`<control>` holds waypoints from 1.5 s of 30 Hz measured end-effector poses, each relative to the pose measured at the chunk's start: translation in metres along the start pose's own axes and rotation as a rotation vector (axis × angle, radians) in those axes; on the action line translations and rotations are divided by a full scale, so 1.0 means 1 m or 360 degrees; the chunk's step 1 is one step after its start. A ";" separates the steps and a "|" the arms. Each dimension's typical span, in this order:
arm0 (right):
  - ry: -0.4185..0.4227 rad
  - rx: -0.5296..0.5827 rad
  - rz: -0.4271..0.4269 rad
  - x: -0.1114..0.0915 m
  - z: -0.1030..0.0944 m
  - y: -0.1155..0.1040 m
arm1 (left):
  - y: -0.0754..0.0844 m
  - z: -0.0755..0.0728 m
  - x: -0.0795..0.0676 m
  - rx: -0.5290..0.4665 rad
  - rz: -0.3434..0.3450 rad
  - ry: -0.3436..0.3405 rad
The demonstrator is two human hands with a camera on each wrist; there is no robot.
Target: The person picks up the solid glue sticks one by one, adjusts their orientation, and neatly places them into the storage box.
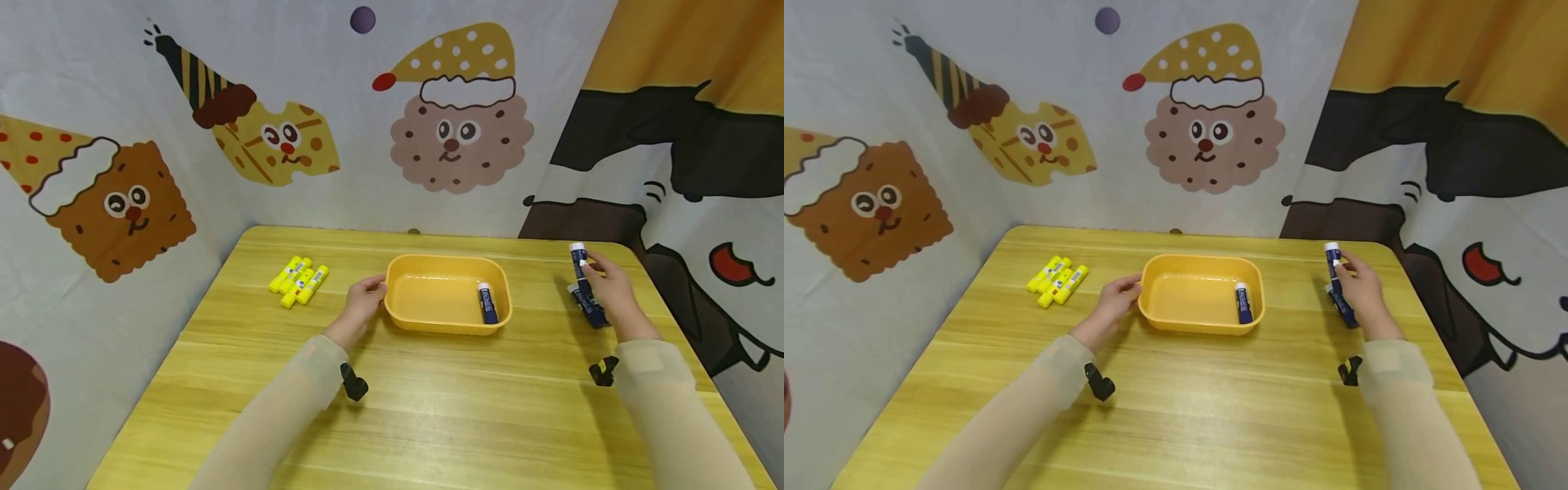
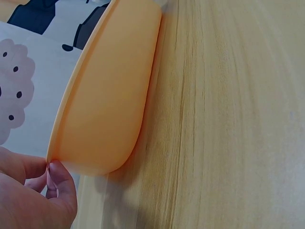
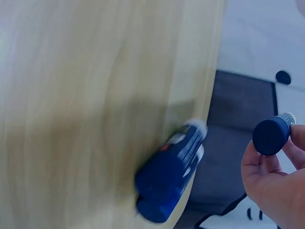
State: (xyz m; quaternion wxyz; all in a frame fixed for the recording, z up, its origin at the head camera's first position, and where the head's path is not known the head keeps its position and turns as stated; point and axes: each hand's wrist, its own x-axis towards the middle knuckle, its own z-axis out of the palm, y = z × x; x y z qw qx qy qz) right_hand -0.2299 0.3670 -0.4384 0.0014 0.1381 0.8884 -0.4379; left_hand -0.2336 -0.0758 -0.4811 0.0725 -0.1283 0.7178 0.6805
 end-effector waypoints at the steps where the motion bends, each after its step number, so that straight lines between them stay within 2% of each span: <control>1: -0.0017 0.0023 -0.0010 -0.001 0.002 -0.002 | 0.000 0.000 0.000 0.0001 0.0000 -0.0001; 7: -0.0110 0.0193 -0.0006 -0.002 0.010 -0.013 | 0.000 -0.001 0.000 0.0011 -0.0003 -0.0002; 14: -0.0154 0.0241 0.0007 -0.006 0.015 -0.023 | 0.001 -0.001 -0.001 0.0014 -0.0004 0.0002; 30: -0.0267 0.0403 -0.0108 -0.018 0.031 -0.048 | 0.002 -0.001 -0.001 0.0020 -0.0028 -0.0008; 33: -0.0281 0.0362 -0.0140 -0.021 0.034 -0.052 | 0.001 -0.001 -0.001 0.0013 -0.0027 -0.0007; 37: -0.0257 0.0189 -0.0213 -0.024 0.038 -0.057 | 0.001 -0.001 0.000 0.0022 -0.0027 -0.0009; 45: -0.0038 -0.0342 -0.0602 -0.025 0.049 -0.062 | 0.000 -0.001 0.001 0.0019 -0.0027 -0.0001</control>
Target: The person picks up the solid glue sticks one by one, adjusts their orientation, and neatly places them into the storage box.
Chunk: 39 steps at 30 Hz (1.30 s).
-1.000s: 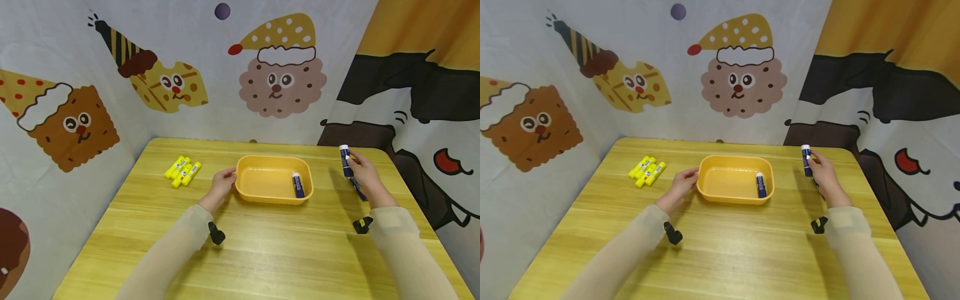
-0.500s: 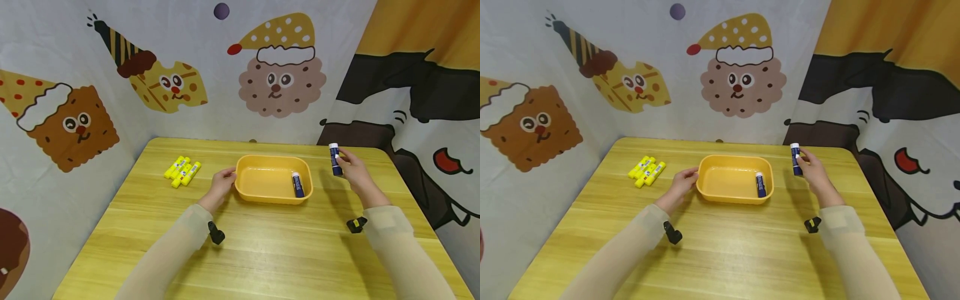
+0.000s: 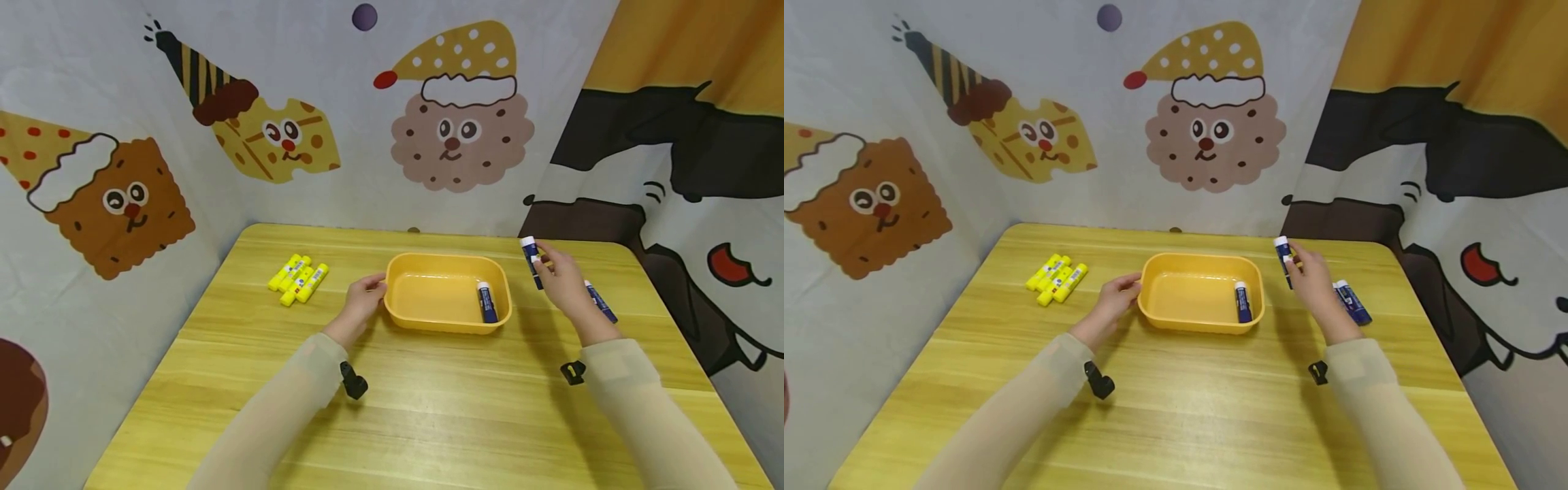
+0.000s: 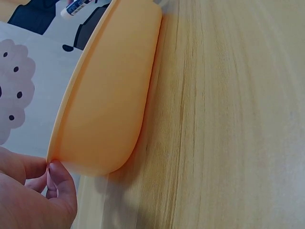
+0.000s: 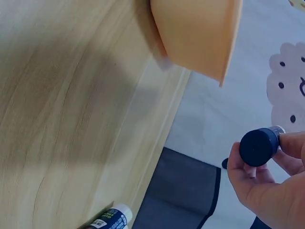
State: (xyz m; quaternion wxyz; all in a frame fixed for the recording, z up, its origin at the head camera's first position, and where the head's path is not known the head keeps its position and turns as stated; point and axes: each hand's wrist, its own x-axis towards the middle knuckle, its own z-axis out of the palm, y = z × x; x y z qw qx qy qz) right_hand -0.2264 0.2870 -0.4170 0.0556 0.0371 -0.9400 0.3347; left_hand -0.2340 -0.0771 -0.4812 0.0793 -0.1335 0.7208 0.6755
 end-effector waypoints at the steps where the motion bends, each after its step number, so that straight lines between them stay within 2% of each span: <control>1: 0.0020 -0.0033 -0.0031 0.000 0.002 -0.001 | 0.000 0.000 0.000 -0.0001 -0.0001 0.0002; 6: 0.0118 -0.0131 -0.0116 -0.002 0.010 -0.008 | 0.001 0.001 -0.001 -0.0018 -0.0027 0.0001; 12: 0.0123 -0.0258 -0.0135 -0.004 0.019 -0.017 | 0.002 0.001 -0.001 -0.0025 -0.0038 -0.0018; 22: 0.0153 -0.0413 -0.0243 -0.005 0.034 -0.031 | 0.001 0.002 -0.001 -0.0036 -0.0036 -0.0002; 39: 0.0128 -0.0492 -0.0308 -0.006 0.050 -0.040 | 0.000 0.000 -0.001 -0.0026 -0.0012 0.0012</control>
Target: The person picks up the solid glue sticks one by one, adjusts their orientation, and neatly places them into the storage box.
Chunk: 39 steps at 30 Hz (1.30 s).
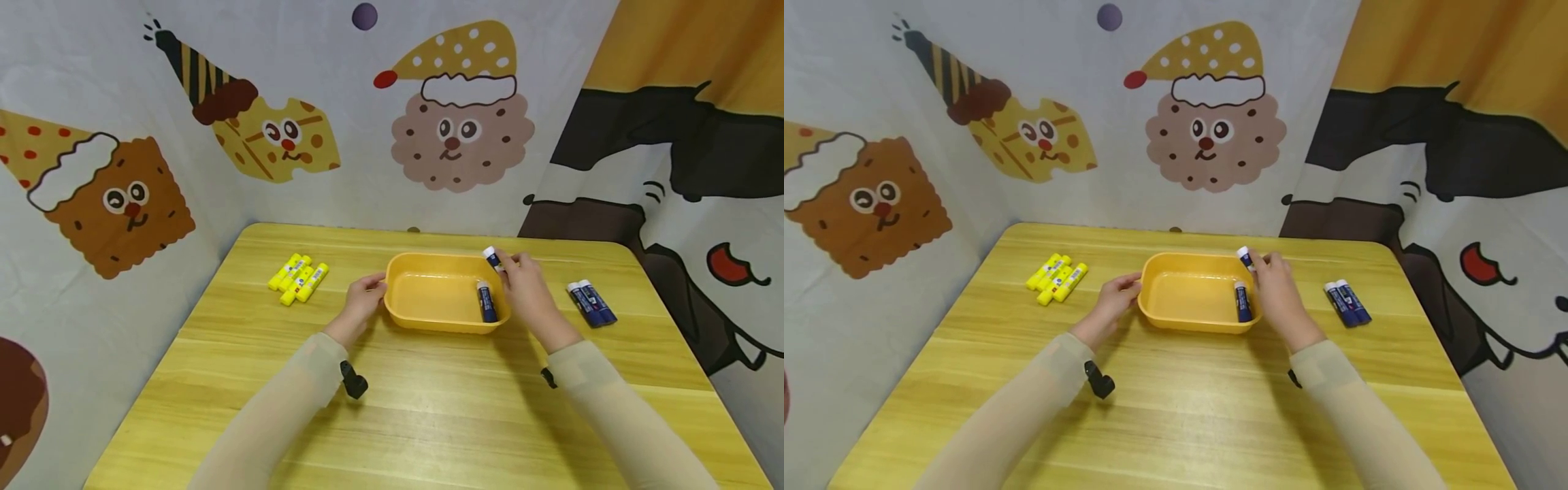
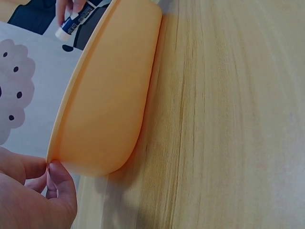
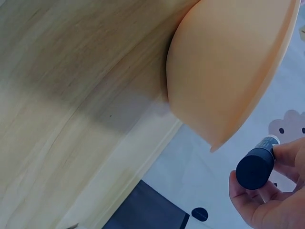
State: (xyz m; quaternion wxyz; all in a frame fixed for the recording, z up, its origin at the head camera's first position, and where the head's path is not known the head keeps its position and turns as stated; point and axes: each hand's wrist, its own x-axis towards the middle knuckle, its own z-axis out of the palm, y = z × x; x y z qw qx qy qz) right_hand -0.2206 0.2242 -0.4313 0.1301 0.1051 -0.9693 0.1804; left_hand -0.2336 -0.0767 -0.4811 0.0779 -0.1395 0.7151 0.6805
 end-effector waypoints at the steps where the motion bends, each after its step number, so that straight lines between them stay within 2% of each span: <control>1: -0.0011 0.0001 0.0006 0.000 0.000 -0.001 | 0.000 0.000 0.000 0.0002 0.0002 0.0000; 10: -0.0100 0.0068 0.0049 0.001 0.004 -0.006 | 0.000 0.000 0.001 0.0007 -0.0008 -0.0004; 17: -0.0124 0.0055 0.0079 0.003 0.010 -0.013 | 0.000 0.000 0.000 0.0026 0.0007 -0.0014; 30: -0.0346 0.0327 0.0347 0.005 0.017 -0.028 | -0.002 0.000 0.003 0.0003 0.0030 0.0002; 39: -0.0409 0.0386 0.0465 0.007 0.027 -0.026 | -0.001 0.000 0.002 -0.0006 0.0009 -0.0009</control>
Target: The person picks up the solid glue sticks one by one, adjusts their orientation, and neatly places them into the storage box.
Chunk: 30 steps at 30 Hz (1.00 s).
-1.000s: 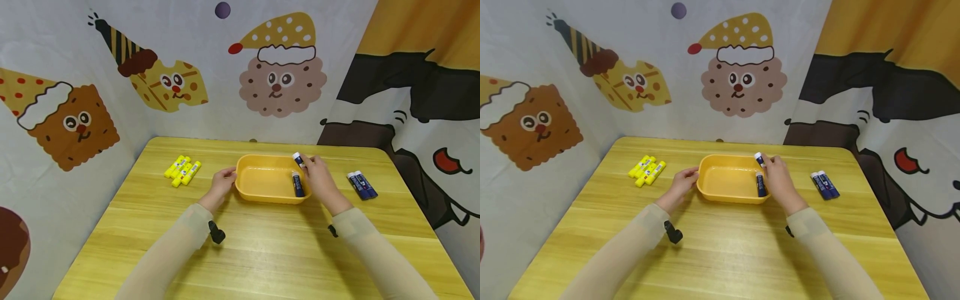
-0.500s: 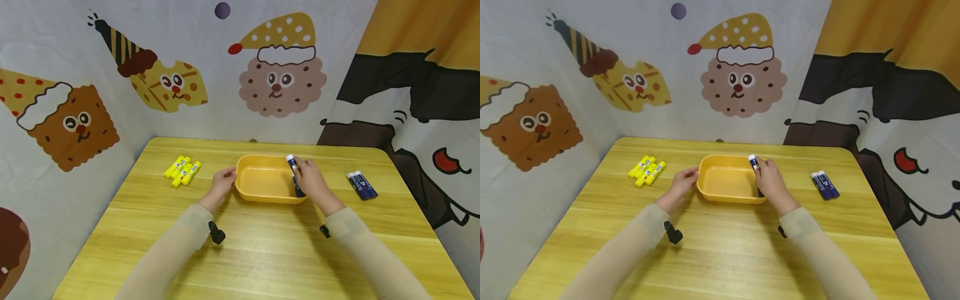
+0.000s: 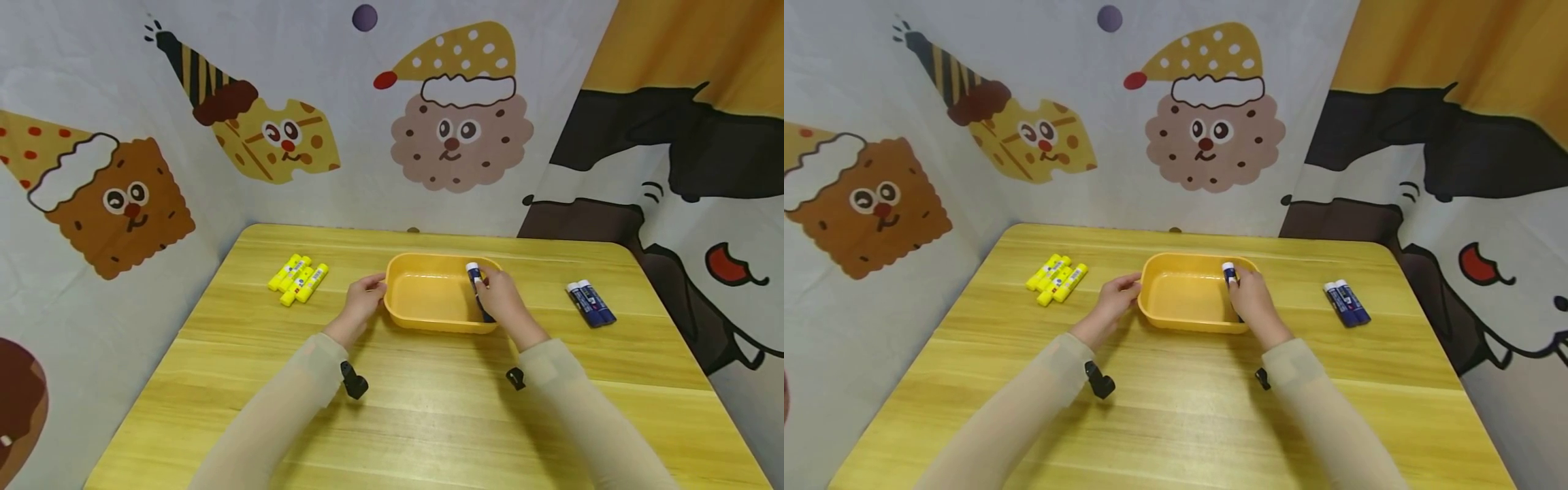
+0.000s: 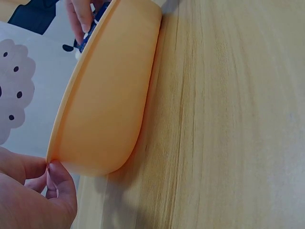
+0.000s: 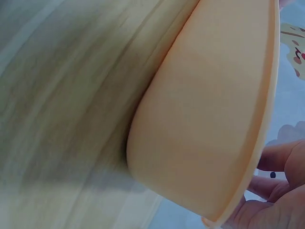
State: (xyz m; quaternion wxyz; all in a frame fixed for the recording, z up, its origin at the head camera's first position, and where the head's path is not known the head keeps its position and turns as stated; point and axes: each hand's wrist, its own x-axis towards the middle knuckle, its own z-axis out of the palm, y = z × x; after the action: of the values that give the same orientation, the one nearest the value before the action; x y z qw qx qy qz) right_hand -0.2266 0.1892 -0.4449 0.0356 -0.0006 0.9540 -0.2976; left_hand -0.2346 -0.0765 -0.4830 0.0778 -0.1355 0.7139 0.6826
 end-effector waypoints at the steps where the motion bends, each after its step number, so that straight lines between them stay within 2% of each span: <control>1: -0.0006 -0.0002 0.0005 0.000 0.001 0.000 | 0.000 0.000 0.000 0.0000 0.0000 0.0002; 7: -0.0008 -0.0027 0.0034 -0.001 0.003 -0.003 | -0.001 0.000 0.001 -0.0002 -0.0002 0.0000; 13: -0.0005 -0.0126 0.0062 -0.004 0.006 -0.013 | 0.000 -0.001 0.001 0.0000 -0.0011 -0.0004; 20: 0.0000 -0.0303 0.0016 -0.004 0.012 -0.011 | 0.000 -0.001 0.000 0.0011 -0.0004 0.0000; 30: 0.0000 -0.0371 0.0019 -0.003 0.013 -0.008 | 0.000 0.000 0.001 0.0023 0.0005 0.0001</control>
State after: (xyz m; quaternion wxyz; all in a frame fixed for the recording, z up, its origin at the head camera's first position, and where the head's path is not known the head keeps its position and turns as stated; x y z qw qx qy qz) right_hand -0.2228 0.1756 -0.4509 0.0372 0.0010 0.9822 -0.1843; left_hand -0.2352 -0.0768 -0.4831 0.0774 -0.1338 0.7190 0.6776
